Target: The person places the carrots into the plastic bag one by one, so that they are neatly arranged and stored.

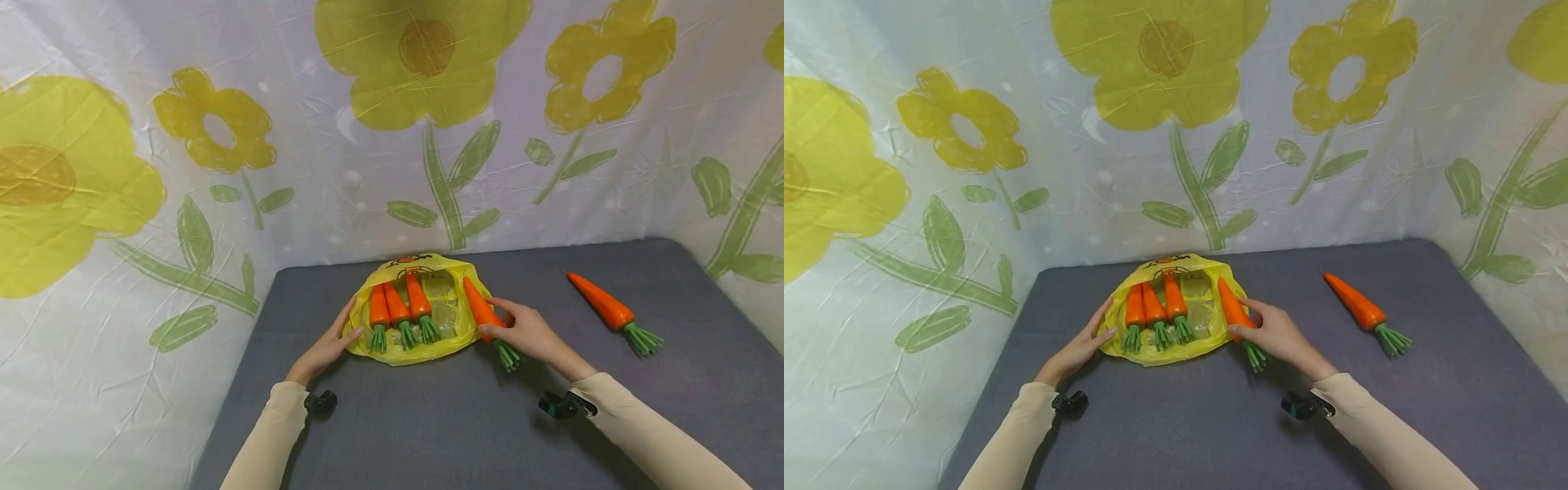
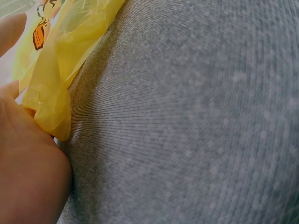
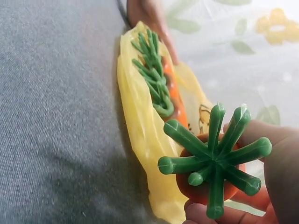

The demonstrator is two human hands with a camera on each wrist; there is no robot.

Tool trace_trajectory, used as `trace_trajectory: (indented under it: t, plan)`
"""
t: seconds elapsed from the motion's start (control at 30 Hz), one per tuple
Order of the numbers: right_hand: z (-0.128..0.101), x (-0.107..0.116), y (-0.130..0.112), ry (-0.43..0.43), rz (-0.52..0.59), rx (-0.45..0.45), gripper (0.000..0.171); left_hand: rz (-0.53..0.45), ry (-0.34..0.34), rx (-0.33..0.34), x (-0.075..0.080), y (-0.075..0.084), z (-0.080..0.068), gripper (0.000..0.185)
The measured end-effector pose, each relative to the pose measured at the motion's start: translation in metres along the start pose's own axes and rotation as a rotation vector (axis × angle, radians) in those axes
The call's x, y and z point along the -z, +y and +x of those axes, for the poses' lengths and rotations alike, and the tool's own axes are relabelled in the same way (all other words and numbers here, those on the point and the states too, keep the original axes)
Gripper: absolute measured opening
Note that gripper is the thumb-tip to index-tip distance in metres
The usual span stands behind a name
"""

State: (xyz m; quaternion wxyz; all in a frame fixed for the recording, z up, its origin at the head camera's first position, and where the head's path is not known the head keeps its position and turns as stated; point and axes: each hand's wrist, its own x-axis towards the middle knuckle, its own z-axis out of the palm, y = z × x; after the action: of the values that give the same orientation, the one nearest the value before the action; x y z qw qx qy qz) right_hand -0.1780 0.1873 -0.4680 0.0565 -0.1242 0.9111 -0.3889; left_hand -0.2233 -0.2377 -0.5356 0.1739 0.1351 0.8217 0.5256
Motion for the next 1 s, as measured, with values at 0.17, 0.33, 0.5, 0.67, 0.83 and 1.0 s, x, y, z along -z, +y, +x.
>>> trace_trajectory:
  t: [0.17, 0.33, 0.5, 0.67, 0.83, 1.0]
  plan:
    - [0.004, -0.006, -0.004, -0.017, -0.001, 0.009, 0.069, 0.004, 0.001, 0.002, 0.000, -0.001, 0.001, 0.072]
    - [0.009, -0.013, -0.008, -0.028, 0.005, 0.019, 0.068, 0.001, -0.002, 0.004, 0.000, 0.001, 0.000, 0.072]
    - [0.013, -0.017, -0.014, -0.039, 0.013, 0.029, 0.067, -0.003, -0.004, -0.012, 0.000, 0.001, -0.001, 0.073]
    - [0.018, -0.022, -0.020, -0.051, 0.010, 0.018, 0.067, 0.000, 0.000, -0.012, 0.000, 0.000, -0.001, 0.074]
    - [0.025, -0.026, -0.026, -0.055, 0.020, 0.004, 0.069, -0.002, -0.003, -0.010, 0.000, 0.000, -0.001, 0.074]
    - [0.036, -0.031, -0.031, -0.051, 0.010, -0.007, 0.069, -0.007, -0.005, -0.011, 0.000, 0.001, -0.001, 0.073]
